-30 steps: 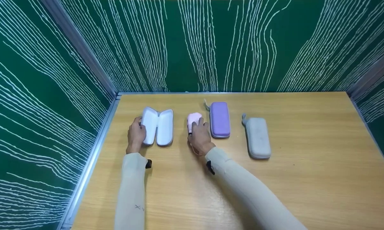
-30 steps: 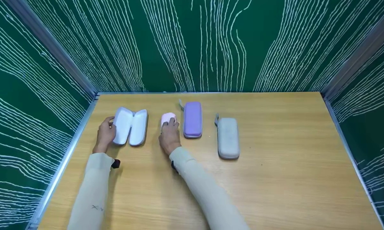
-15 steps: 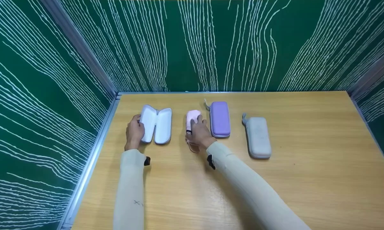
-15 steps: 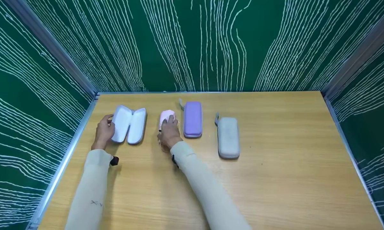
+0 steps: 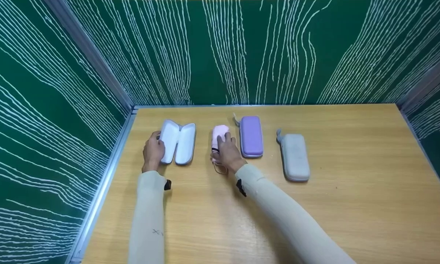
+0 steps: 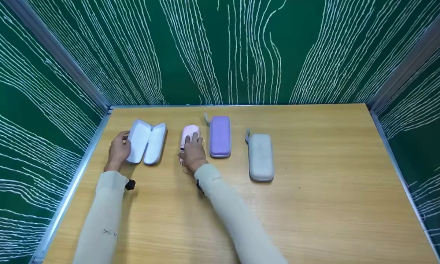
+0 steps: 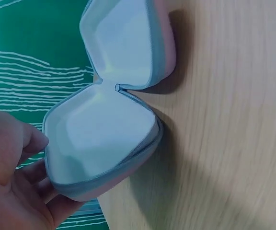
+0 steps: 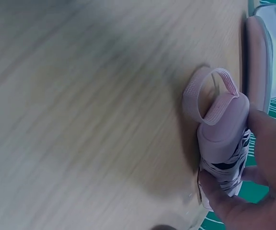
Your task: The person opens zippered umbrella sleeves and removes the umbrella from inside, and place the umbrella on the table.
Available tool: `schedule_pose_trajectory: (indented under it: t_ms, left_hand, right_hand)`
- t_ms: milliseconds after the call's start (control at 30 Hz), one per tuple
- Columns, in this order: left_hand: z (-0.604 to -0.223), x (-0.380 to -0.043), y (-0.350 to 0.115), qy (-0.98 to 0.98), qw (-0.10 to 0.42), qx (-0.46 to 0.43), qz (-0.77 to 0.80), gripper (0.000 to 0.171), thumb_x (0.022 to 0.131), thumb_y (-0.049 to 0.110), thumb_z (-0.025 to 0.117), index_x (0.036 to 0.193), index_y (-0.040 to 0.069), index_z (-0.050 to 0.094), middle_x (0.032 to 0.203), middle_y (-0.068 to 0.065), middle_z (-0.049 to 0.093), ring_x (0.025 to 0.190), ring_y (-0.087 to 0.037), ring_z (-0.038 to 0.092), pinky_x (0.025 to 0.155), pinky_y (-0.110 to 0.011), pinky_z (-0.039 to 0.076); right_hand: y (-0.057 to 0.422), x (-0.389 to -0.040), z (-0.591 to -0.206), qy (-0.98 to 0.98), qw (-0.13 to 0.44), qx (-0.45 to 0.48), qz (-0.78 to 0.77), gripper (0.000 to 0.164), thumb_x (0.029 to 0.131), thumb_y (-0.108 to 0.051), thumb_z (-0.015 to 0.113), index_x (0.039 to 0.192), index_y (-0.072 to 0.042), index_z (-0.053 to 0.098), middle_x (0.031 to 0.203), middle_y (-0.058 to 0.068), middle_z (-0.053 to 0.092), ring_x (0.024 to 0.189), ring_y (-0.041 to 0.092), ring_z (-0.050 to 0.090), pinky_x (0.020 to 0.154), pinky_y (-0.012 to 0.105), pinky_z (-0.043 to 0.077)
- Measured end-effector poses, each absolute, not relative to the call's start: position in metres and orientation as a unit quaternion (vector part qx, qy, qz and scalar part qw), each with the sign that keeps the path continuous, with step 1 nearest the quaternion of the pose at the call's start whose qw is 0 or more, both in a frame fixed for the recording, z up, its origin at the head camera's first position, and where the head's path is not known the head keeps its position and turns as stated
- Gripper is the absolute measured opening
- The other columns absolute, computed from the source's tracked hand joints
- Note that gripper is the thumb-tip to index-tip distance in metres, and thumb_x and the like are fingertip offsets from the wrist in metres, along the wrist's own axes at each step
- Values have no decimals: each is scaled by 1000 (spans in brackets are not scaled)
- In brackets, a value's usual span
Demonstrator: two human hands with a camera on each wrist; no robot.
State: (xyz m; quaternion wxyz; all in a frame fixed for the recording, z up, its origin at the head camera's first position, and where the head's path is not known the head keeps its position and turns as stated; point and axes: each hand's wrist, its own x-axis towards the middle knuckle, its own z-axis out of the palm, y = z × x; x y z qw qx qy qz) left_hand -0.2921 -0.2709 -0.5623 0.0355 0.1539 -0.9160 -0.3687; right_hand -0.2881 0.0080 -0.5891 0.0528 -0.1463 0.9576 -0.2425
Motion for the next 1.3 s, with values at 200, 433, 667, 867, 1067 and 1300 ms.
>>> schedule_pose_trajectory:
  t_ms: [200, 433, 667, 867, 1067, 1300]
  left_hand:
    - [-562, -289, -264, -938, 60, 132, -315, 47, 107, 8, 52, 154, 2, 50, 153, -22, 54, 141, -41, 53, 114, -56, 44]
    - [-556, -287, -247, -950, 85, 101, -283, 46, 106, 10, 55, 151, 3, 53, 156, -20, 51, 143, -40, 49, 114, -57, 44]
    - [-553, -286, -223, -953, 88, 75, -279, 44, 105, 12, 57, 148, 4, 57, 151, -18, 57, 139, -38, 54, 112, -54, 46]
    - [-554, -281, -198, -957, 106, 37, -267, 42, 104, 12, 59, 145, 3, 60, 145, -18, 61, 134, -38, 58, 109, -52, 49]
    - [-559, -276, -174, -959, 129, 0, -253, 40, 102, 6, 60, 142, 2, 62, 138, -19, 65, 127, -38, 62, 106, -51, 51]
    - [-564, -264, -149, -952, 157, -29, -260, 40, 98, 4, 64, 138, 1, 64, 137, -18, 67, 126, -38, 64, 106, -50, 52]
  right_hand:
    - [14, -280, -592, 954, 27, -163, -250, 74, 99, -32, 76, 155, 4, 45, 155, 34, 37, 131, 49, 49, 107, 54, 52]
    - [20, -271, -594, 950, 7, -154, -273, 69, 97, -30, 78, 151, 3, 52, 153, 31, 42, 135, 49, 48, 110, 54, 49]
    - [30, -263, -592, 945, -1, -153, -289, 67, 97, -26, 78, 152, 2, 52, 153, 29, 45, 137, 45, 48, 110, 52, 50]
    - [40, -258, -588, 931, -22, -148, -334, 62, 99, -22, 75, 151, 3, 53, 153, 30, 46, 140, 45, 49, 112, 53, 49]
    - [50, -254, -589, 922, -56, -142, -356, 57, 96, -16, 77, 146, 3, 57, 149, 31, 50, 138, 49, 49, 112, 58, 47]
    - [60, -245, -591, 908, -131, -172, -359, 47, 95, -10, 76, 136, 8, 62, 138, 35, 57, 127, 54, 55, 108, 62, 48]
